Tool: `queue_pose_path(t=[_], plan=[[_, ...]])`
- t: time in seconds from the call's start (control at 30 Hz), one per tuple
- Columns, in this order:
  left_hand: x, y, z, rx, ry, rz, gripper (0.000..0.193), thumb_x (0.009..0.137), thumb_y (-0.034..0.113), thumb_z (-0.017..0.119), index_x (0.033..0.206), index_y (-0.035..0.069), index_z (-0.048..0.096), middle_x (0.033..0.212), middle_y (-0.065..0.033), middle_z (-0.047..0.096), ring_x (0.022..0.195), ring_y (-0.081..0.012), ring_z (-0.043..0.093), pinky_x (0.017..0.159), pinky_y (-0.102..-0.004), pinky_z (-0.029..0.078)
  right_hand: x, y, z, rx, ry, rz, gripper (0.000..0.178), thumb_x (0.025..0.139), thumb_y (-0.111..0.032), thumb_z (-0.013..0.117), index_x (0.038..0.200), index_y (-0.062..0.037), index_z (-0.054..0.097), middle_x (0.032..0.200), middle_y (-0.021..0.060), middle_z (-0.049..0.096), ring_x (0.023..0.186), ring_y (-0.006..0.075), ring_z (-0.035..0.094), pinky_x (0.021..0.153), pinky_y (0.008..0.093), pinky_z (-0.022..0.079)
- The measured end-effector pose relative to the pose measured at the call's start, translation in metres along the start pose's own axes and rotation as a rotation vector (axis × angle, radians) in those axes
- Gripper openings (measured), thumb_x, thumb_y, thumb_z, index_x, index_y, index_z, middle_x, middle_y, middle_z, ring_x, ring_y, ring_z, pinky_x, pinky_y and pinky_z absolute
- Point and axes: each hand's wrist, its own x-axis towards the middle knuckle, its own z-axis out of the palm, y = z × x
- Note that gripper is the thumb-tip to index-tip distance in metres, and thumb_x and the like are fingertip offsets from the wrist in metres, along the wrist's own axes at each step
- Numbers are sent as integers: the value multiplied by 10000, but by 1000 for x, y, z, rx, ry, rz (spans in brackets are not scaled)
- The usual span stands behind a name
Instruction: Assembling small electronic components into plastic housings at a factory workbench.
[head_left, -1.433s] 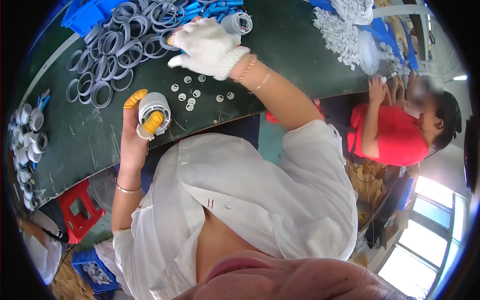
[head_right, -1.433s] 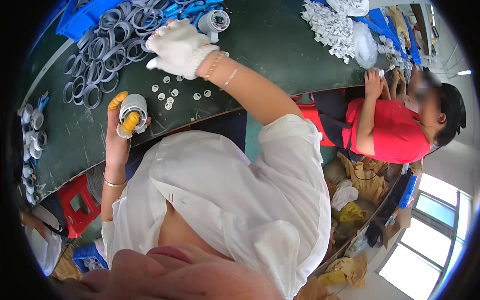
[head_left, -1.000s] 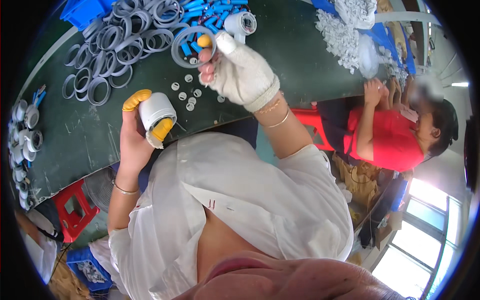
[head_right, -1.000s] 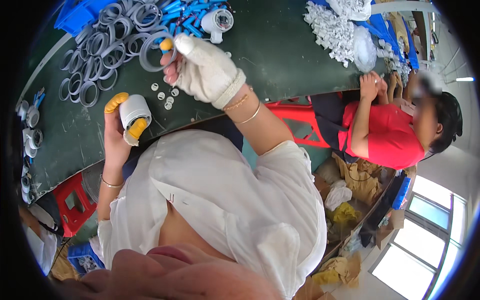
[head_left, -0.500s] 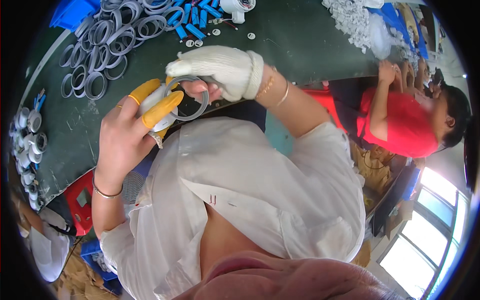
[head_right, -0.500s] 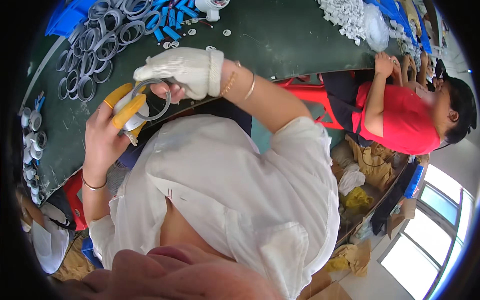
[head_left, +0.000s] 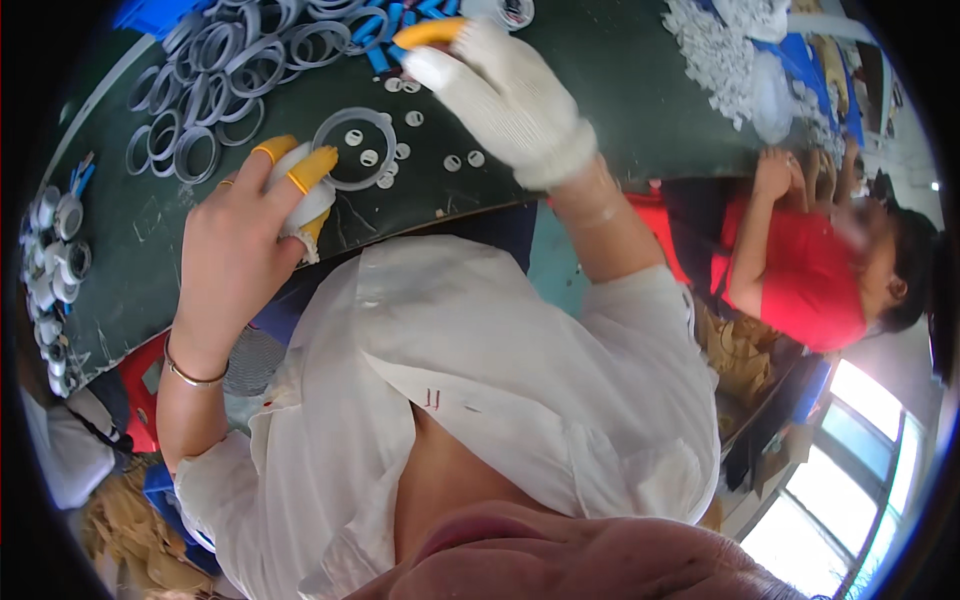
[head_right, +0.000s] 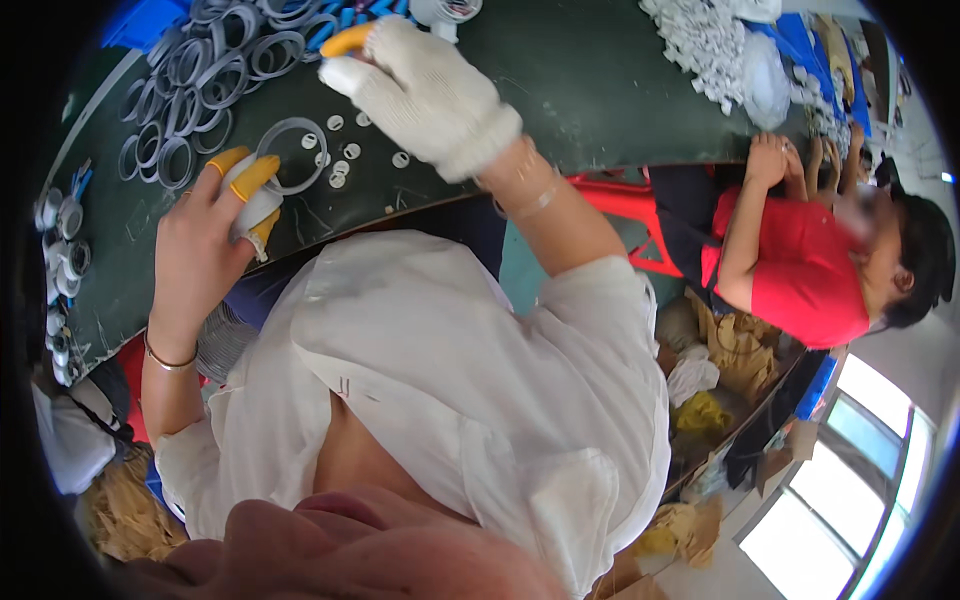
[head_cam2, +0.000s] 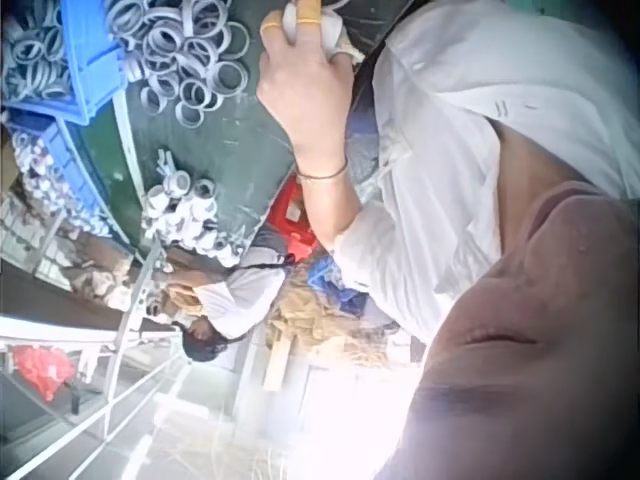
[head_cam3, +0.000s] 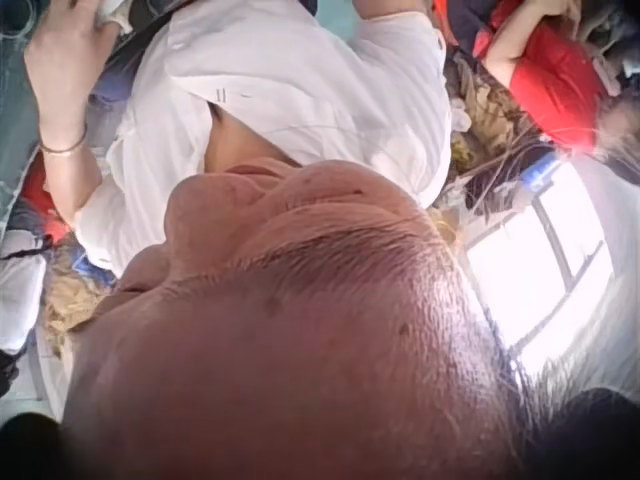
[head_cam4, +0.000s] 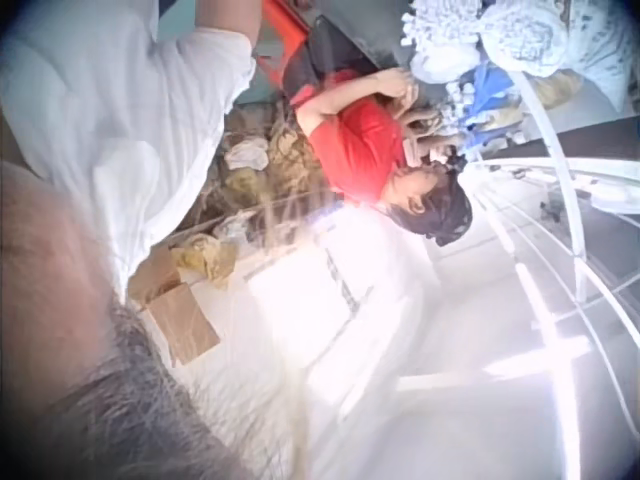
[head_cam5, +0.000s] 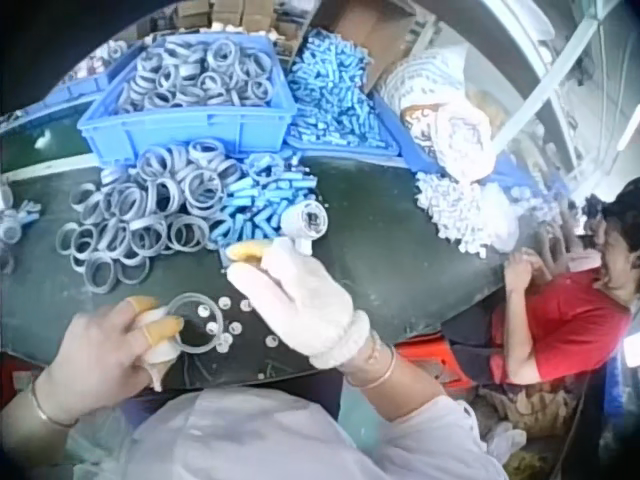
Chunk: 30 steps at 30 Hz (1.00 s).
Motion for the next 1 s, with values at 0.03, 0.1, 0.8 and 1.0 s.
queue_pose_path(t=[0.03, 0.1, 0.8, 1.0], plan=[[1, -3, 3, 3, 3, -20, 603, 588, -15, 668, 1160, 172, 629, 1048, -76, 573, 734, -278, 612, 638, -372, 526, -11, -18, -2, 9, 79, -41, 319, 887, -347, 636, 929, -33, 669, 743, 96, 584, 675, 210, 570, 632, 350, 458], [-4, -5, 7, 73, 10, -59, 566, 594, -8, 673, 1138, 144, 626, 1064, -82, 581, 741, -280, 622, 638, -372, 531, -28, -27, 1, -298, -34, -262, 273, 816, -339, 707, 860, -74, 660, 866, 86, 622, 753, 251, 589, 640, 360, 476], [-9, -6, 20, -361, 112, -181, 634, 682, -5, 694, 1273, 197, 579, 1053, -65, 599, 726, -259, 625, 642, -335, 517, -25, -17, 22, -478, -63, -571, 202, 730, -177, 729, 879, -42, 701, 1044, 75, 664, 805, 244, 598, 660, 346, 492], [-10, -12, 60, -1863, 286, -593, 594, 996, 440, 440, 1467, 101, 317, 1268, -103, 558, 1037, -222, 635, 879, -371, 559, -24, -46, 37, 765, -130, 183, 204, 871, -116, 617, 988, 45, 663, 794, 71, 672, 686, 102, 613, 652, 243, 475]])
